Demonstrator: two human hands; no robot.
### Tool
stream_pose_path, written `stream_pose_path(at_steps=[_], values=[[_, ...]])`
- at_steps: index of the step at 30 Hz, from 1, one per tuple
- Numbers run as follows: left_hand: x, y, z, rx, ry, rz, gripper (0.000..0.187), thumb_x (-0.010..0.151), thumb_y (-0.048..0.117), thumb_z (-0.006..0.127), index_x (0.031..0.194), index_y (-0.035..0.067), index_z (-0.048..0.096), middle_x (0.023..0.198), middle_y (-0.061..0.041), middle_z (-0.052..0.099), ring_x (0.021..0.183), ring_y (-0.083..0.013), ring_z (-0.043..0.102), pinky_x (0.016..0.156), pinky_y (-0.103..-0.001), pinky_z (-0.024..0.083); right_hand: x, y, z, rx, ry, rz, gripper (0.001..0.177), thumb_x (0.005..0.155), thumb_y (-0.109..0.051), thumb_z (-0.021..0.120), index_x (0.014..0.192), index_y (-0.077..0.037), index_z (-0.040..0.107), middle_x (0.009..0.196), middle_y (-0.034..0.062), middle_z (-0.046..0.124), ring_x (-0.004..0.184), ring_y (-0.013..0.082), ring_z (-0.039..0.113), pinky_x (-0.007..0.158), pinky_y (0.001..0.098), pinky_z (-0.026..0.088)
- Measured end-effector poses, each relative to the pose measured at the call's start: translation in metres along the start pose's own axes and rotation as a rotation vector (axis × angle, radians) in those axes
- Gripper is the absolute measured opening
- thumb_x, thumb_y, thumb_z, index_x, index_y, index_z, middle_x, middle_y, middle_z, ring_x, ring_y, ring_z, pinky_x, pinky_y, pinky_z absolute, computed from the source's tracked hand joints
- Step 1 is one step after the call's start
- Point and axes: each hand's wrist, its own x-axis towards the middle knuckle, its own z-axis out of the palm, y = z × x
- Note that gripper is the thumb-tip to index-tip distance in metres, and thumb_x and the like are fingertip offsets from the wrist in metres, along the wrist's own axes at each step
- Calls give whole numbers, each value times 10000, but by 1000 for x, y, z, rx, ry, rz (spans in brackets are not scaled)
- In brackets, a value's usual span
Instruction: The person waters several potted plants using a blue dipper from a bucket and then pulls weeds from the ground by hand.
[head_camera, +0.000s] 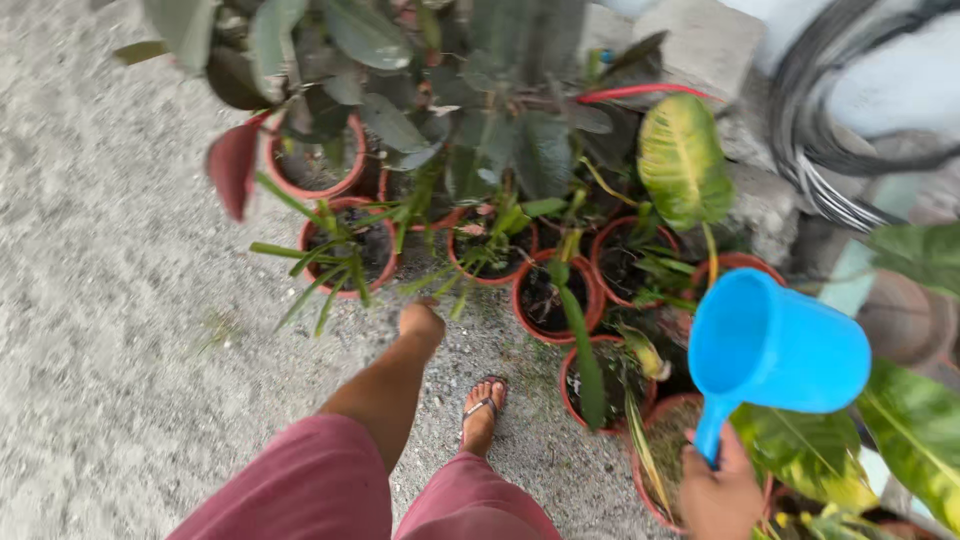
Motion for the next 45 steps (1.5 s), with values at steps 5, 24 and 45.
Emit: stream_pose_path(at_steps=[5, 24, 45], values=[[-155, 72, 133, 72, -433, 445, 201, 795, 88, 767, 992, 126, 764, 958, -113, 775, 928, -267, 737, 815, -395, 582, -46, 144, -116, 444, 432, 157, 353, 922, 109, 617, 1265, 33, 654, 989, 57, 674, 899, 134, 639, 774, 272, 502], [-788, 141, 593, 105, -1176, 509, 350, 915, 353, 724, 1177, 122, 743, 1096, -25, 796, 922, -152, 744, 714, -311, 578, -216, 740, -289, 1552, 528, 1208, 189, 972, -24, 510, 1120, 74, 576, 943, 193, 700, 750, 260, 691, 606, 336, 581], [-685, 2, 826, 210, -830, -256, 529, 966, 363, 722, 1367, 38, 606, 1145, -168, 668, 896, -225, 532, 747, -362, 484, -143, 945, -93, -47, -444, 936, 412, 997, -193, 480, 1324, 49, 543, 1286, 298, 634, 1156, 469, 656, 942, 550, 556]])
